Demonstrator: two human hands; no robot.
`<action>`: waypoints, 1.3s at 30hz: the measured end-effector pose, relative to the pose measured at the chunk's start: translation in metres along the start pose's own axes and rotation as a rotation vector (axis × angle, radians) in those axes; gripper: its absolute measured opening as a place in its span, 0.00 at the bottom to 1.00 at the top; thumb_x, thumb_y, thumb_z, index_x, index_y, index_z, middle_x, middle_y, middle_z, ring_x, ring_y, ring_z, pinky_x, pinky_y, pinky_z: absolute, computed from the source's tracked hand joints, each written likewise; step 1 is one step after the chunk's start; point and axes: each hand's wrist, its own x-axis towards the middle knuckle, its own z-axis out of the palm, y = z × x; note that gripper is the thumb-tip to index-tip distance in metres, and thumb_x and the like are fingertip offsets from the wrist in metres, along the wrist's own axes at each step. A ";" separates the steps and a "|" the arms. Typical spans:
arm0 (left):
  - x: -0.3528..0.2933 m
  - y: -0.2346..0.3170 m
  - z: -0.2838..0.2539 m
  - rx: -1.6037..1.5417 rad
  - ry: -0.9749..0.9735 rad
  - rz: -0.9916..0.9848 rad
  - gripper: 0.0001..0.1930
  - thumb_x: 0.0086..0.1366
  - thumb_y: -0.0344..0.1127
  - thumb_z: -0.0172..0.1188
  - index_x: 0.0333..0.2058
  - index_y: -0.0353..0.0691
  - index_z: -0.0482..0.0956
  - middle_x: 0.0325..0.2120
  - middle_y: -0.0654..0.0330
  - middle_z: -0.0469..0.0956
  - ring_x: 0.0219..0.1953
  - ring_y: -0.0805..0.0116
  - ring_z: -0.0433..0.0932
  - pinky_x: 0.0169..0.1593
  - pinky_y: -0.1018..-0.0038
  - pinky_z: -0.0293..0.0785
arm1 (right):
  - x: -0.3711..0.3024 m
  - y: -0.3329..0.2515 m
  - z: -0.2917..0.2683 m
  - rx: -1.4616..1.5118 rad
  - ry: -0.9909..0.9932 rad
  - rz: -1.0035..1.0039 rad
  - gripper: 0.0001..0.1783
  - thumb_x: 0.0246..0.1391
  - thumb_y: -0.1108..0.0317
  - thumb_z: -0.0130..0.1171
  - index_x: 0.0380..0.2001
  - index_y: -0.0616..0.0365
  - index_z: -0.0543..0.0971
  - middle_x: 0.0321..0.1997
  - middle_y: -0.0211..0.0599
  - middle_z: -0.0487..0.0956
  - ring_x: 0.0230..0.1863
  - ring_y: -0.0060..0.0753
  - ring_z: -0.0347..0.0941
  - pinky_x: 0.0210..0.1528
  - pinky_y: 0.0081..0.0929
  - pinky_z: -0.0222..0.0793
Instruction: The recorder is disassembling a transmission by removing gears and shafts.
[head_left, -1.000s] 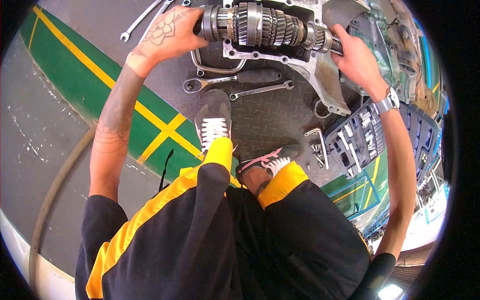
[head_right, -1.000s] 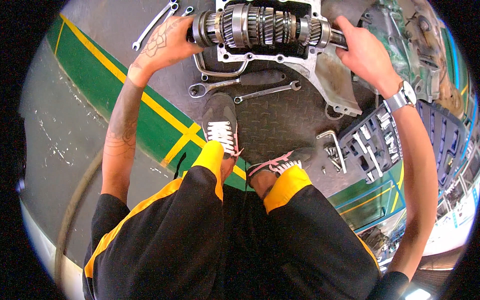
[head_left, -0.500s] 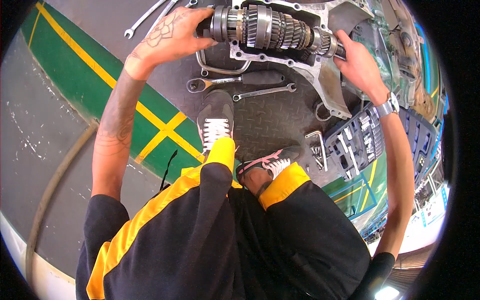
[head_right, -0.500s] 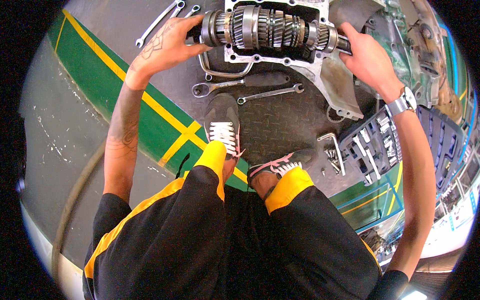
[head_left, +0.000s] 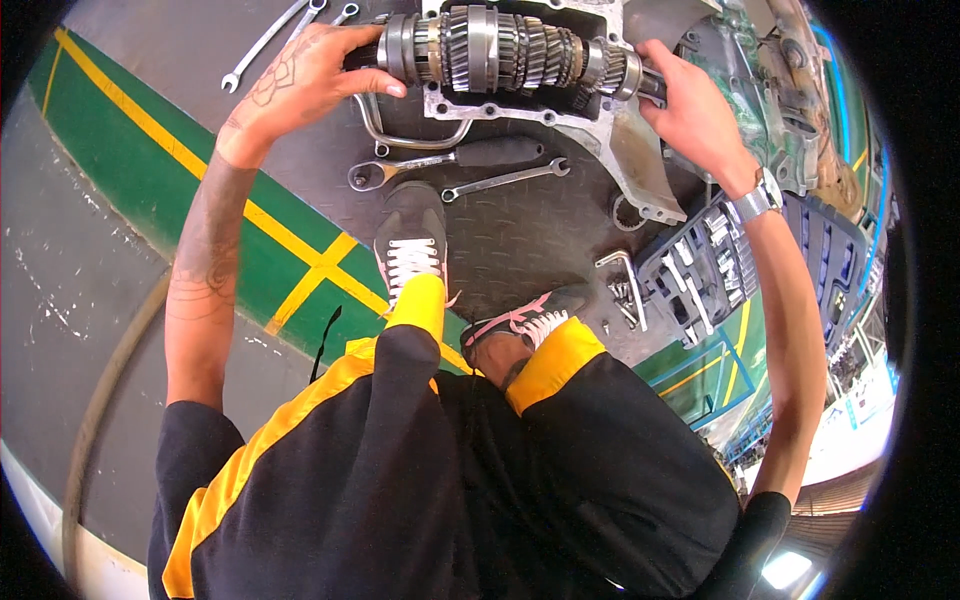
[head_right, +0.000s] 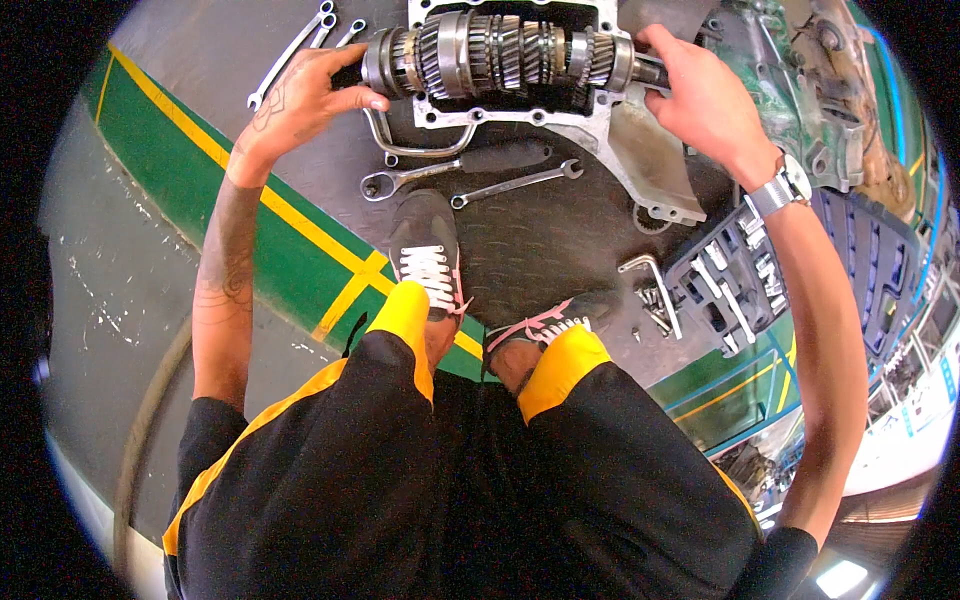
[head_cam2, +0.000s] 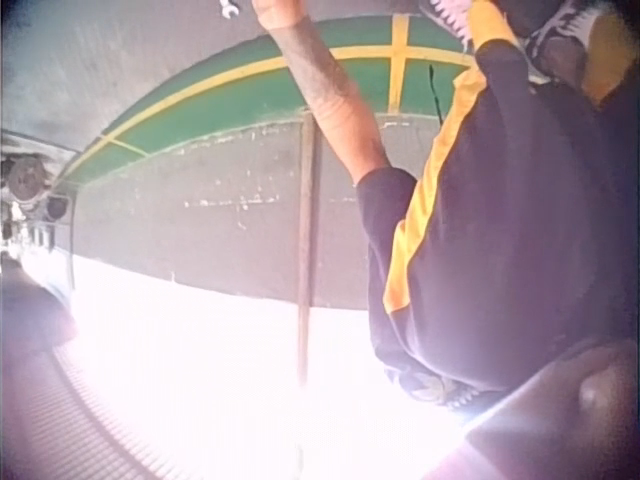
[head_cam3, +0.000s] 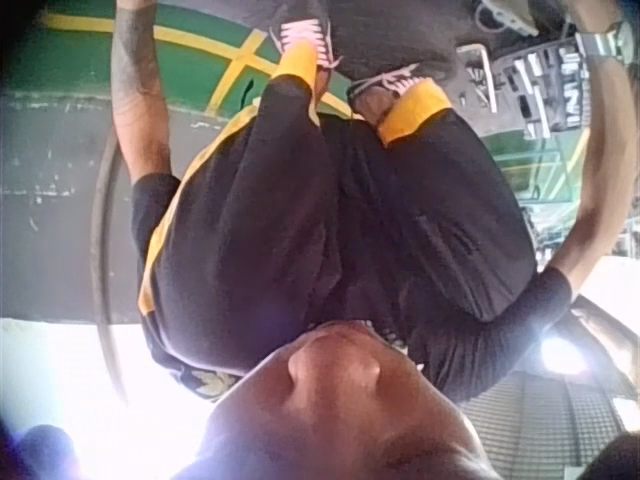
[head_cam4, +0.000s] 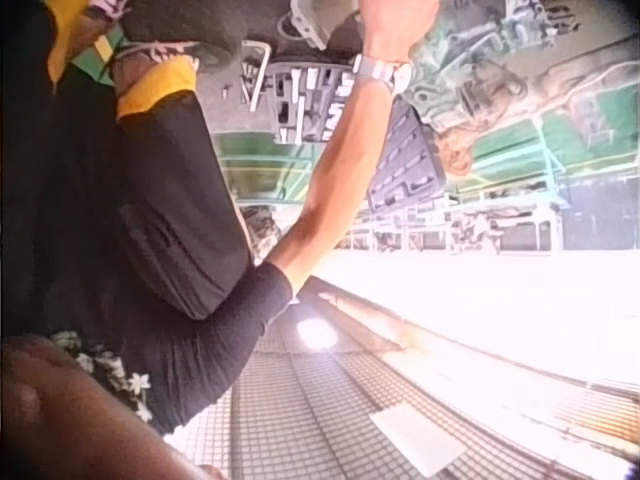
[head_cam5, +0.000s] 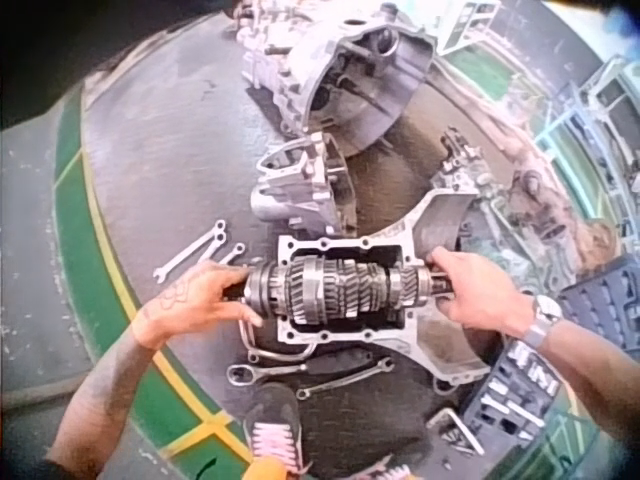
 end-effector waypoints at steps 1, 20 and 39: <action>0.000 0.001 -0.001 0.041 -0.013 -0.005 0.34 0.58 0.55 0.71 0.50 0.28 0.79 0.28 0.40 0.78 0.28 0.51 0.76 0.37 0.61 0.72 | -0.001 -0.004 -0.004 0.008 -0.034 0.026 0.27 0.50 0.72 0.63 0.55 0.57 0.71 0.51 0.52 0.81 0.52 0.62 0.77 0.52 0.50 0.74; 0.009 0.012 0.020 0.270 0.154 -0.152 0.16 0.53 0.31 0.64 0.43 0.38 0.82 0.35 0.46 0.84 0.42 0.43 0.82 0.46 0.54 0.77 | -0.003 -0.018 -0.013 0.009 0.149 -0.005 0.29 0.44 0.76 0.66 0.53 0.53 0.73 0.40 0.43 0.77 0.46 0.50 0.77 0.47 0.42 0.74; 0.014 -0.014 0.038 0.548 0.241 -0.104 0.14 0.50 0.39 0.70 0.35 0.38 0.83 0.32 0.46 0.84 0.38 0.44 0.82 0.44 0.55 0.78 | -0.010 0.001 -0.019 -0.030 0.009 -0.087 0.26 0.38 0.78 0.60 0.47 0.61 0.73 0.47 0.53 0.72 0.50 0.60 0.72 0.50 0.47 0.71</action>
